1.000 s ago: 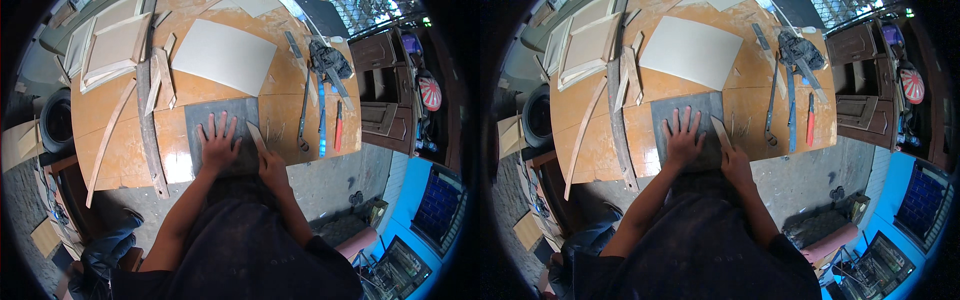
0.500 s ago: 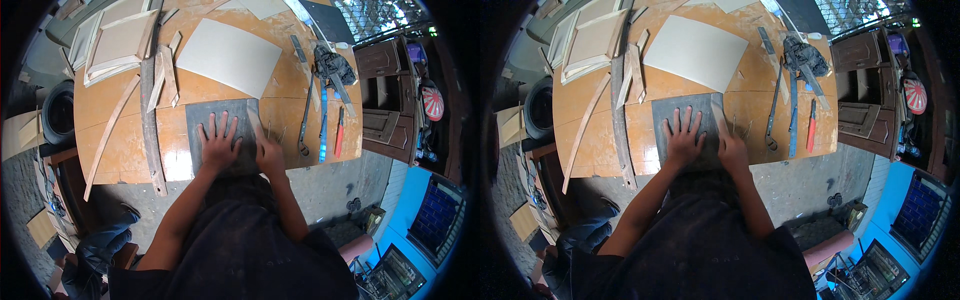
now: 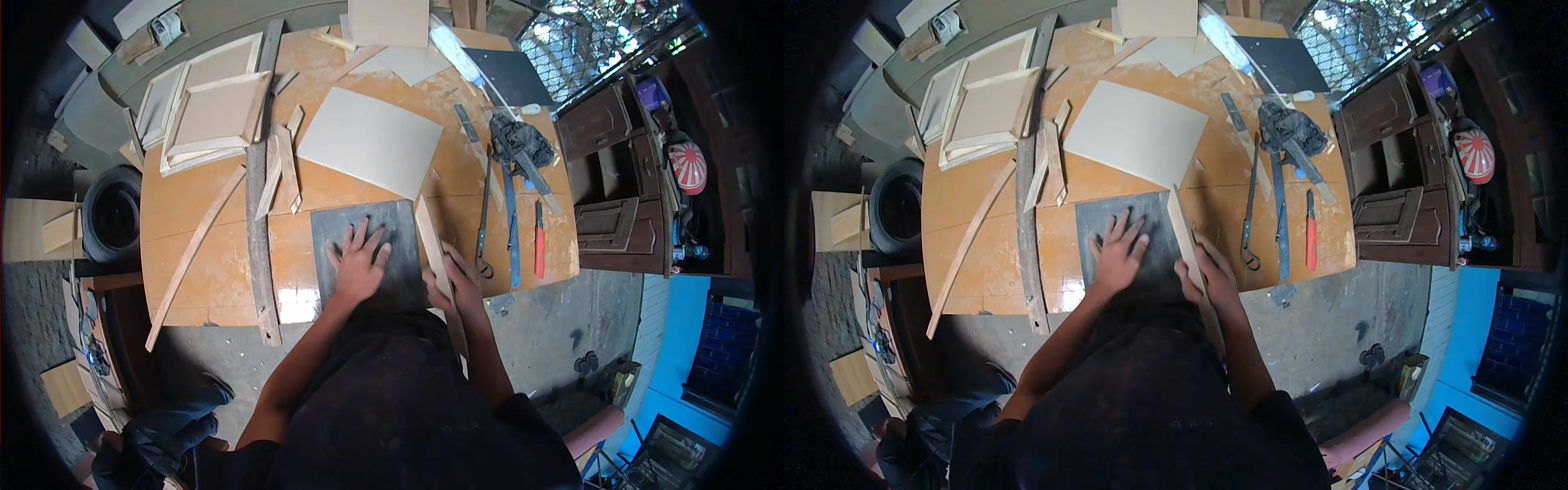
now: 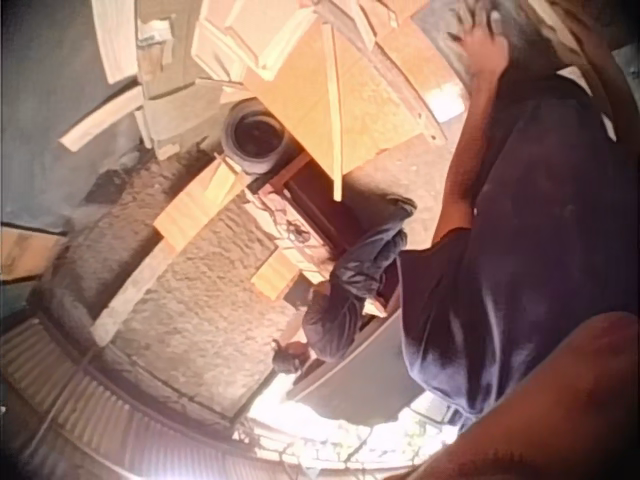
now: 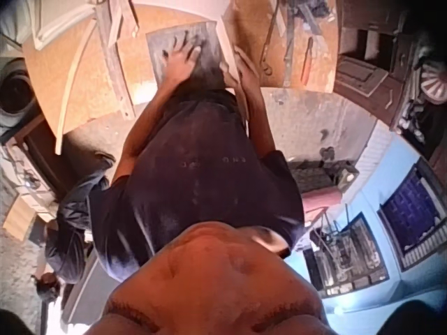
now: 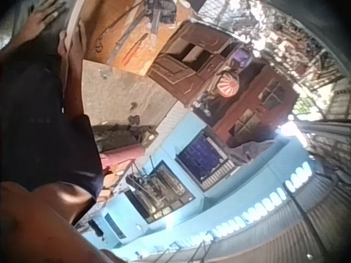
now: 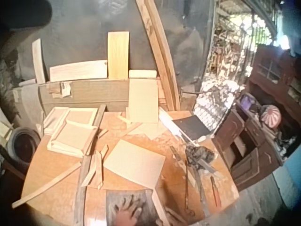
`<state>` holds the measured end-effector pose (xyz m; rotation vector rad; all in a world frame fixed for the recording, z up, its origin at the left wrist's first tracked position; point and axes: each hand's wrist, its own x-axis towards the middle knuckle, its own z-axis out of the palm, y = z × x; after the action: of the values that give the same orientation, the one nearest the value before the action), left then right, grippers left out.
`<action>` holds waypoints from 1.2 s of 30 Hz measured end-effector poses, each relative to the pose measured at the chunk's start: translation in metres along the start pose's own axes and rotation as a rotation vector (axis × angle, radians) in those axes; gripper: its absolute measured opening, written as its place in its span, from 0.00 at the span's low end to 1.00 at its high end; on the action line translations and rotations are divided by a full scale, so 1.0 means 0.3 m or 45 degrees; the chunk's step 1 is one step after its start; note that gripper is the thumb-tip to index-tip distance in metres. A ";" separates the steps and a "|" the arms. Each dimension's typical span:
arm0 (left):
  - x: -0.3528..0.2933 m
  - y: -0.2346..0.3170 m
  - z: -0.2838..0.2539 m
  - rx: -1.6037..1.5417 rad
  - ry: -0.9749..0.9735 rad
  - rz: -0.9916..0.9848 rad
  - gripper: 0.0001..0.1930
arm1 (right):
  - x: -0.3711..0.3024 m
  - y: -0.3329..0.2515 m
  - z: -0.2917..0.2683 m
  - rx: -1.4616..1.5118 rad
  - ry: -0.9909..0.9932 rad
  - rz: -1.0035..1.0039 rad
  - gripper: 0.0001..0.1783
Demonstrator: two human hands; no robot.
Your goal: Cutting and sanding small pieces of wood for a picture frame or furniture assembly.
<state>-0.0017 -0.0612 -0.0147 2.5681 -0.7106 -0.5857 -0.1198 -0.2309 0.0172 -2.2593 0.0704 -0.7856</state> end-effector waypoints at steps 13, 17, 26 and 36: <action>0.022 0.169 -0.345 -2.344 -0.837 0.619 0.18 | 0.067 -0.217 -0.163 1.712 -0.618 0.886 0.31; 0.000 0.174 -0.365 -2.312 -0.681 0.647 0.12 | 0.077 -0.220 -0.155 1.671 -0.672 0.866 0.30; -0.001 0.066 -0.280 -2.464 -0.480 0.358 0.08 | 0.069 -0.237 -0.134 1.591 -0.845 0.968 0.28; -0.114 -0.218 -0.103 -0.730 0.457 -0.304 0.17 | -0.158 0.026 0.037 0.206 -0.339 0.984 0.23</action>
<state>0.0119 0.0176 -0.0112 2.1353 -0.0883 -0.3191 -0.1508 -0.2167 -0.0185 -1.9264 0.6789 -0.0736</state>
